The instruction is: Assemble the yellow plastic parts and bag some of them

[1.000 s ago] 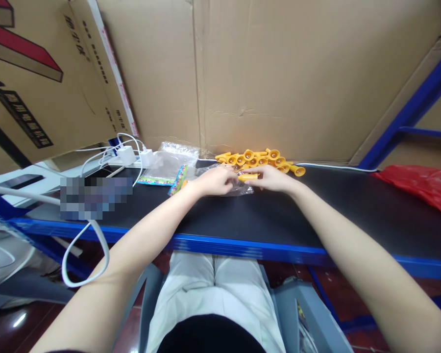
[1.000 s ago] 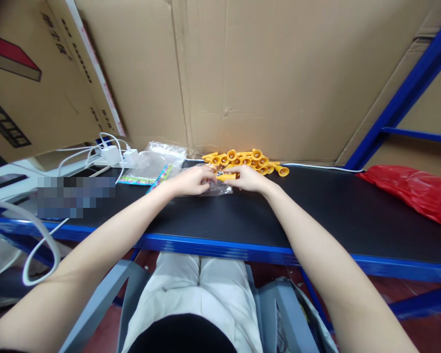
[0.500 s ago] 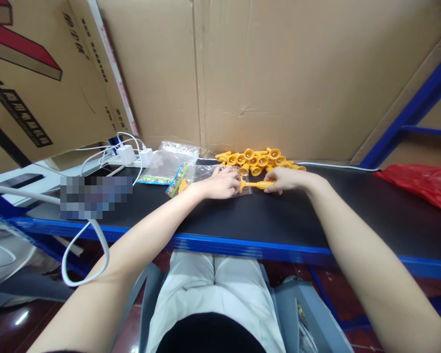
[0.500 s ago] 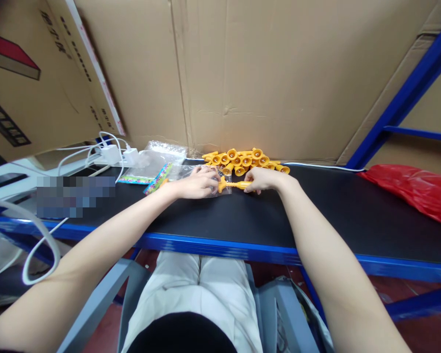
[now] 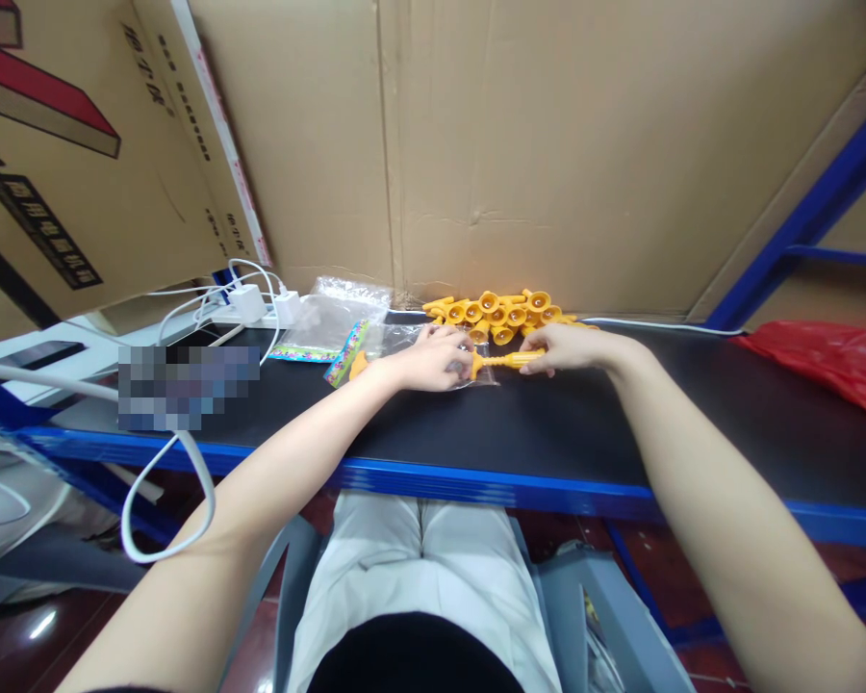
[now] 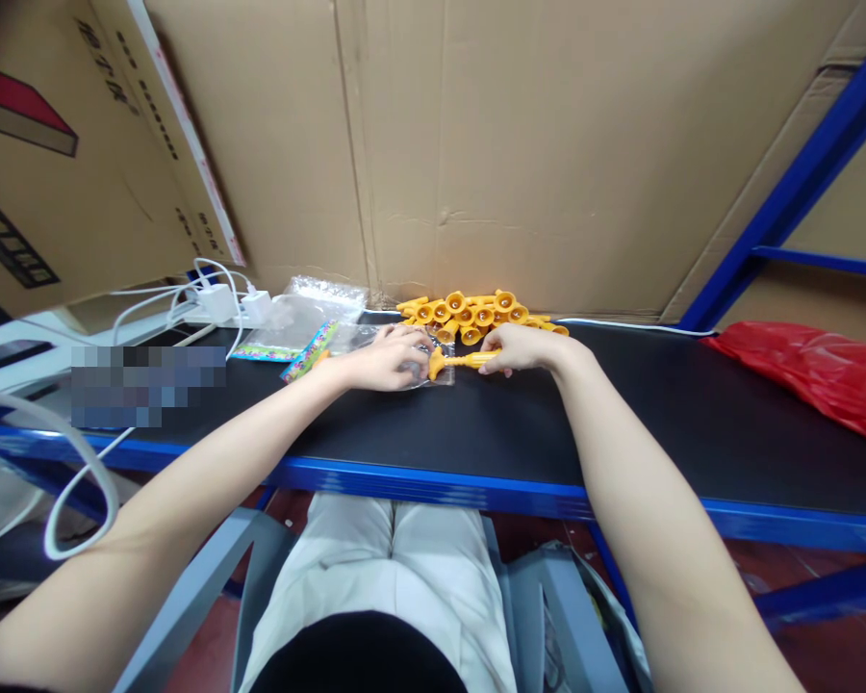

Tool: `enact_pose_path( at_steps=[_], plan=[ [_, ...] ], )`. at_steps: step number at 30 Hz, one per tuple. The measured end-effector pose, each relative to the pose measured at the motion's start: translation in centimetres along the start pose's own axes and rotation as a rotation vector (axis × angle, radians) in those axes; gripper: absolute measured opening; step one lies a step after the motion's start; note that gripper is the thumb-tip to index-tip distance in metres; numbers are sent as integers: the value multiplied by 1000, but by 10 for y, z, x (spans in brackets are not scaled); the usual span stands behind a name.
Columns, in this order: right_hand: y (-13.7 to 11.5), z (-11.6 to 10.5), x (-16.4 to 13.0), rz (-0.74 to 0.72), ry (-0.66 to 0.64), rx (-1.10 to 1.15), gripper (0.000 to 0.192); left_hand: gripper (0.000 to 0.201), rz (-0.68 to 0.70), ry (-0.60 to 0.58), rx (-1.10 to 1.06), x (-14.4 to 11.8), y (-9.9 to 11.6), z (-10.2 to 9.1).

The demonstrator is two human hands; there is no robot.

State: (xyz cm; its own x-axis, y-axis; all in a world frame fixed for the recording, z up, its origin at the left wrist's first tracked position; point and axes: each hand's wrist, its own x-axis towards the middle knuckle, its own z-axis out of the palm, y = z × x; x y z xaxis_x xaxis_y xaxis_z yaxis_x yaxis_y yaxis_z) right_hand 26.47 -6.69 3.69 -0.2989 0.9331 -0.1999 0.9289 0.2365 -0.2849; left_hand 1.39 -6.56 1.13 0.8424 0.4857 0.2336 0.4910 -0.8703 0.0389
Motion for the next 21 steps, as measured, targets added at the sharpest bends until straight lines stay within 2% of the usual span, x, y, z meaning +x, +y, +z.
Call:
enact_pose_path(
  at_steps=[3,7,13,17,21],
  plan=[
    [1,-1,-1,10,-2,-1,33,19,4,-8,1,0,-1,3],
    [-3,-3,-4,-13,-22,32,39,18,0,80,18,0,0,1],
    [-15,0,-6,-121,-40,114,44,16,64,193,28,0,4,-2],
    [-24,9,-1,-166,53,106,45,17,80,236,1,0,9,-2],
    [-36,21,4,-223,172,206,40,20,25,206,-59,1,8,-8]
  ],
)
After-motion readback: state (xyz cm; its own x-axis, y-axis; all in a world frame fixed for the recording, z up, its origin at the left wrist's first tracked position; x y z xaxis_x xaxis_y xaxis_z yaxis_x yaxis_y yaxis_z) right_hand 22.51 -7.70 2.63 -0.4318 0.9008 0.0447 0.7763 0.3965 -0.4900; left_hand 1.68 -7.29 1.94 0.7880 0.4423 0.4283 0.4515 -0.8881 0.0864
